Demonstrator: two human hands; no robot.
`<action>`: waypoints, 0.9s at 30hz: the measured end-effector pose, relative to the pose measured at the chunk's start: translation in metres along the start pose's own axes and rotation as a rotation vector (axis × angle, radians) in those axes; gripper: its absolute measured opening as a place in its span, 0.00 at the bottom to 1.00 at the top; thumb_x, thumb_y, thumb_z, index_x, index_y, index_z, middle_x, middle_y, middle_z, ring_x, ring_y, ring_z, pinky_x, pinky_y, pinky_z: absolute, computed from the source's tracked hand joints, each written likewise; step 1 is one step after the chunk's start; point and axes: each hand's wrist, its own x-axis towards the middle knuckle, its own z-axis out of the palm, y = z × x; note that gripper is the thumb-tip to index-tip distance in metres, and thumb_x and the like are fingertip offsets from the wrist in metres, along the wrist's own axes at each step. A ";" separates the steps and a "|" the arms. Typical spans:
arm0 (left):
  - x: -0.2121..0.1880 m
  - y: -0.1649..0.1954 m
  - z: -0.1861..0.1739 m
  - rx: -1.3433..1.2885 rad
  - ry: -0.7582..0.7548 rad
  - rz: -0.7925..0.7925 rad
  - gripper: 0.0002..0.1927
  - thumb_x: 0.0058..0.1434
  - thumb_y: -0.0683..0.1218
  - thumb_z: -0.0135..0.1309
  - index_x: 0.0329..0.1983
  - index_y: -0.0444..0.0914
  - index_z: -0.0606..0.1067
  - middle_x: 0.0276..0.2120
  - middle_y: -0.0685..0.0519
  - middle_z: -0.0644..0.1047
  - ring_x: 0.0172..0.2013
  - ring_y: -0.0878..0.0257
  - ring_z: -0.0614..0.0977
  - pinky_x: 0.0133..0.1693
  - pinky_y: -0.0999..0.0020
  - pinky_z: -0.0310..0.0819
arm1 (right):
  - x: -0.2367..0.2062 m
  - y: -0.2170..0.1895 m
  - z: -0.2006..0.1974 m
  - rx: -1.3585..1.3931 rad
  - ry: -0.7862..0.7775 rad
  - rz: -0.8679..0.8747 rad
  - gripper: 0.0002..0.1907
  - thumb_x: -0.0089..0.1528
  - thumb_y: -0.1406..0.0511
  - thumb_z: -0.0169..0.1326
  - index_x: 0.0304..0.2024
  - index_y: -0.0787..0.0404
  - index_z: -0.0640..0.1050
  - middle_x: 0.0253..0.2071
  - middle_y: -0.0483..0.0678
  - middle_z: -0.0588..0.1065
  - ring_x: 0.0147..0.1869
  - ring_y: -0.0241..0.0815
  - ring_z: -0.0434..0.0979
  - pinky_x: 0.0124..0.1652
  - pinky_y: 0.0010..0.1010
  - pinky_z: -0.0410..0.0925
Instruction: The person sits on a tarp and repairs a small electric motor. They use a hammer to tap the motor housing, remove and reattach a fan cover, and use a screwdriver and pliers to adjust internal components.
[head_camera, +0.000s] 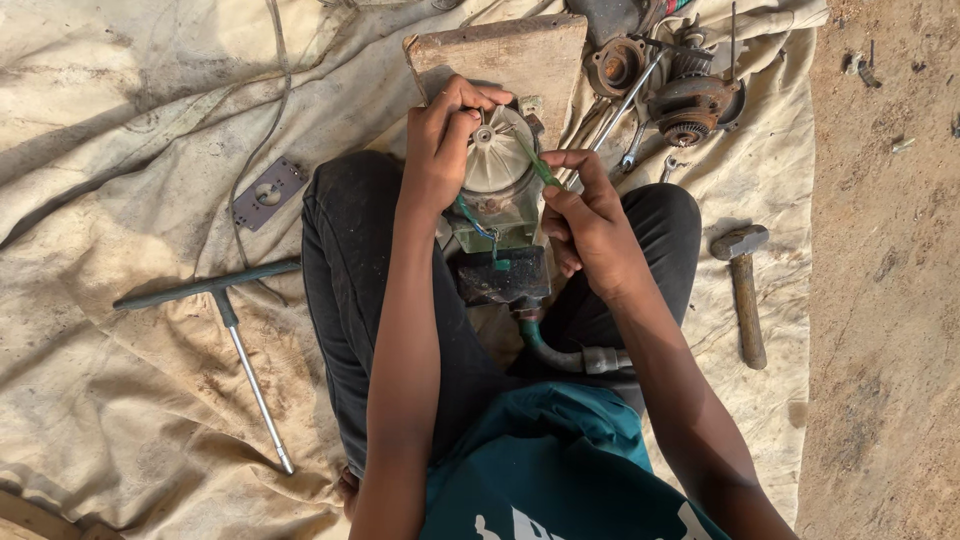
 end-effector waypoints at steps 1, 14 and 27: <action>-0.001 0.000 0.000 0.008 0.002 -0.049 0.09 0.63 0.39 0.40 0.38 0.31 0.72 0.46 0.45 0.85 0.28 0.67 0.72 0.34 0.68 0.69 | 0.000 -0.001 0.000 -0.049 -0.012 0.015 0.18 0.75 0.65 0.42 0.67 0.59 0.61 0.22 0.42 0.60 0.14 0.30 0.53 0.16 0.24 0.54; -0.002 0.011 0.008 0.095 0.086 -0.005 0.12 0.68 0.38 0.37 0.36 0.32 0.74 0.40 0.47 0.85 0.41 0.60 0.88 0.44 0.67 0.82 | 0.003 0.040 0.074 -0.118 0.174 -0.108 0.35 0.72 0.68 0.29 0.78 0.54 0.34 0.20 0.45 0.69 0.13 0.32 0.62 0.15 0.26 0.67; -0.009 -0.002 0.000 -0.027 -0.014 -0.064 0.11 0.70 0.37 0.34 0.43 0.32 0.70 0.51 0.45 0.81 0.54 0.58 0.80 0.62 0.63 0.73 | 0.003 0.039 0.024 0.136 -0.073 -0.083 0.32 0.74 0.68 0.36 0.79 0.55 0.45 0.23 0.51 0.75 0.13 0.33 0.62 0.19 0.25 0.67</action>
